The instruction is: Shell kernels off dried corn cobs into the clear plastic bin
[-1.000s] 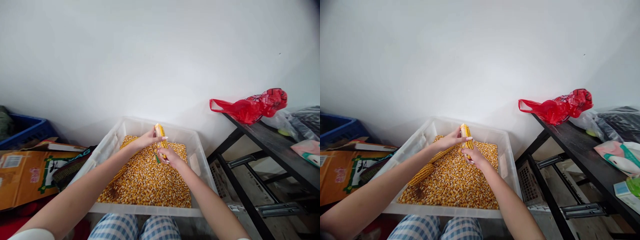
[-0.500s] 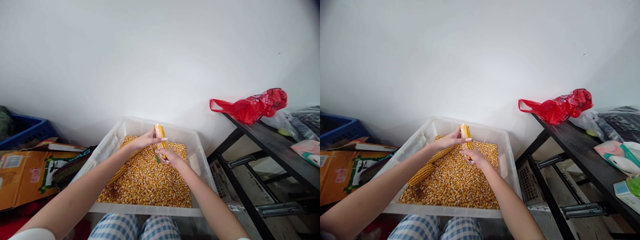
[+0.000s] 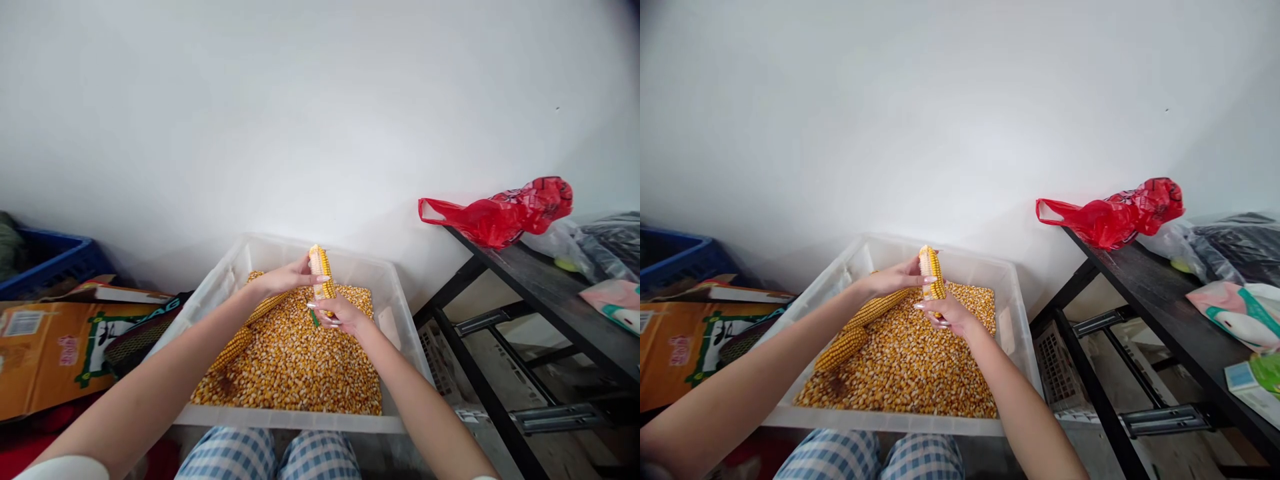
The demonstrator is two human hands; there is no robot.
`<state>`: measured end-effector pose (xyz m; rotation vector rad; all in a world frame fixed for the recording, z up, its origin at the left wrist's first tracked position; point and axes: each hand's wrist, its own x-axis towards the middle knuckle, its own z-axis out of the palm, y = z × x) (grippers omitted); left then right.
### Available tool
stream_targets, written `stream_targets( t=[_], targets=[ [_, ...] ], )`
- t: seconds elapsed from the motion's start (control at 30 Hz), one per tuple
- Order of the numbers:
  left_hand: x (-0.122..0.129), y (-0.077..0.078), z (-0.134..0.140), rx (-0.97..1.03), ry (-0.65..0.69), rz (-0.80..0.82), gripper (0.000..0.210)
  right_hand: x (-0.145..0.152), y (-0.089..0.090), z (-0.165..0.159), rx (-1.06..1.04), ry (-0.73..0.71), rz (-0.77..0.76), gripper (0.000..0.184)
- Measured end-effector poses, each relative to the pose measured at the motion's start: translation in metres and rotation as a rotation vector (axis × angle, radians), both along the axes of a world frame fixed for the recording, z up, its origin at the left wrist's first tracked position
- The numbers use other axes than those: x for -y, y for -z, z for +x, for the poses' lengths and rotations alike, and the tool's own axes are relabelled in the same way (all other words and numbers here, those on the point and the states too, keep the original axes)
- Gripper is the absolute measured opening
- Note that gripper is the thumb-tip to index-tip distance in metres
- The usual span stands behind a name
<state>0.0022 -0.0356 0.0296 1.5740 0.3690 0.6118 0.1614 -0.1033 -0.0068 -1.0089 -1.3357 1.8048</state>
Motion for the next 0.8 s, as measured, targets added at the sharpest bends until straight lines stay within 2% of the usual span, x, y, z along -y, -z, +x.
stream_targets(
  t=[0.1,0.27,0.3,0.47,0.53,0.63,0.7,0.8],
  targets=[
    [0.0,-0.002,-0.002,0.019,0.051,-0.041,0.067,0.001,-0.004,0.0,-0.029,-0.018,0.007,0.036],
    [0.0,0.009,0.004,-0.062,-0.143,0.019,0.071,0.001,0.0,-0.001,0.053,0.046,0.007,0.04],
    [-0.001,0.01,0.004,-0.076,-0.131,0.018,0.073,0.0,0.002,-0.001,0.058,0.037,0.001,0.04],
    [-0.005,0.006,-0.002,-0.017,0.107,-0.056,0.081,-0.005,0.009,0.003,-0.006,-0.047,-0.05,0.034],
    [-0.003,0.004,-0.001,-0.006,0.106,-0.056,0.082,-0.004,0.007,0.003,-0.012,-0.042,-0.04,0.034],
    [0.001,0.007,0.004,-0.041,-0.003,-0.032,0.086,-0.002,0.004,0.001,-0.008,-0.02,-0.03,0.036],
    [0.001,0.009,0.005,-0.055,-0.023,-0.02,0.09,0.0,0.002,0.0,0.011,-0.014,-0.065,0.038],
    [-0.004,0.007,-0.002,-0.03,0.137,-0.035,0.09,0.002,-0.001,-0.001,0.017,-0.048,-0.137,0.038]
  ],
)
